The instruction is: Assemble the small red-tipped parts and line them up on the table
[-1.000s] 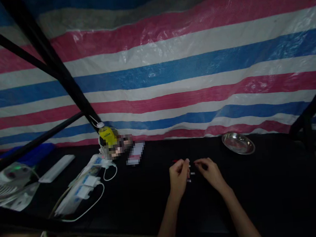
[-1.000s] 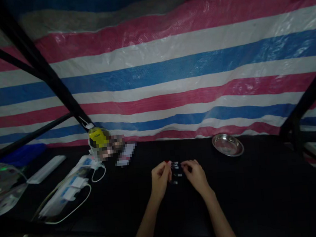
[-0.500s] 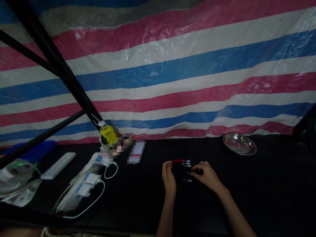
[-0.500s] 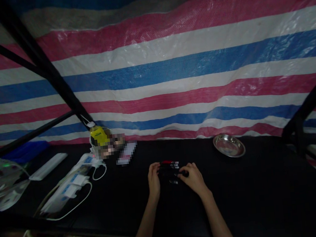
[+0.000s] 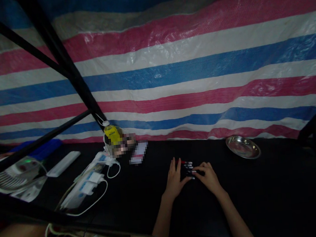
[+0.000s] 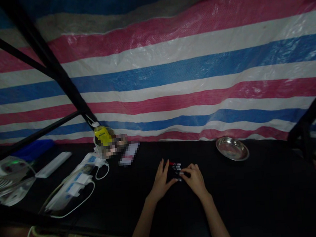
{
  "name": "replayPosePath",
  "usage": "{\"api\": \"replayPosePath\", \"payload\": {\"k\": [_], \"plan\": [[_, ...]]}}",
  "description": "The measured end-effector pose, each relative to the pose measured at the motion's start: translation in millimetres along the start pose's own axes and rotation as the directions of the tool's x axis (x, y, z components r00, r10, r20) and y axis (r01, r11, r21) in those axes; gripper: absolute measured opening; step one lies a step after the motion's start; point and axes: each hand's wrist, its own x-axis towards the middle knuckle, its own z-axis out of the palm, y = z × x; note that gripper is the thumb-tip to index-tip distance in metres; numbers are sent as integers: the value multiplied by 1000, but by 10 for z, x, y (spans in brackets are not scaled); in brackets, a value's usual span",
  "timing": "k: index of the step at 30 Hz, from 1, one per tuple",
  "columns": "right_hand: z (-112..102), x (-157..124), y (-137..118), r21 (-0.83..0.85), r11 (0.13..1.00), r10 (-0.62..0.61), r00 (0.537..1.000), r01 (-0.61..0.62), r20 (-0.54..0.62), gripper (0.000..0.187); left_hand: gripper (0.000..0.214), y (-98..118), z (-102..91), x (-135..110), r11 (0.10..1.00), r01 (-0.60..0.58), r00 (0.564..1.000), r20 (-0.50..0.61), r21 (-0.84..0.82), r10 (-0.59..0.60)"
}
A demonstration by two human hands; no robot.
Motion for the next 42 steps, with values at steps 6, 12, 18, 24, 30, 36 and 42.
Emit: {"api": "replayPosePath", "payload": {"k": [6, 12, 18, 24, 30, 36, 42], "plan": [[47, 77, 70, 43, 999, -14, 999, 16, -50, 19, 81, -40, 25, 164, 995, -24, 1000, 0, 92, 25], [35, 88, 62, 131, 991, -12, 996, 24, -92, 27, 77, -78, 96, 188, 993, -65, 994, -79, 103, 73], [-38, 71, -79, 365, 930, 32, 982, 38, -184, 34, 71, 28, 72, 96, 994, -81, 941, -334, -70, 53], [111, 47, -214, 782, 604, 326, 943, -156, -64, 41, 40, 134, 60, 70, 957, -113, 854, -518, -266, -44], [154, 15, -252, 909, 361, 391, 919, -208, 54, 39, 29, 291, 54, 54, 919, -186, 843, -536, -347, -31], [88, -3, -306, 939, 210, 377, 909, -273, 180, 37, 29, 506, 9, 109, 858, -197, 864, -498, -474, -77], [68, -47, -299, 930, 123, 298, 907, -345, 297, 33, 31, 675, -97, 186, 710, -192, 875, -446, -678, -189]]}}
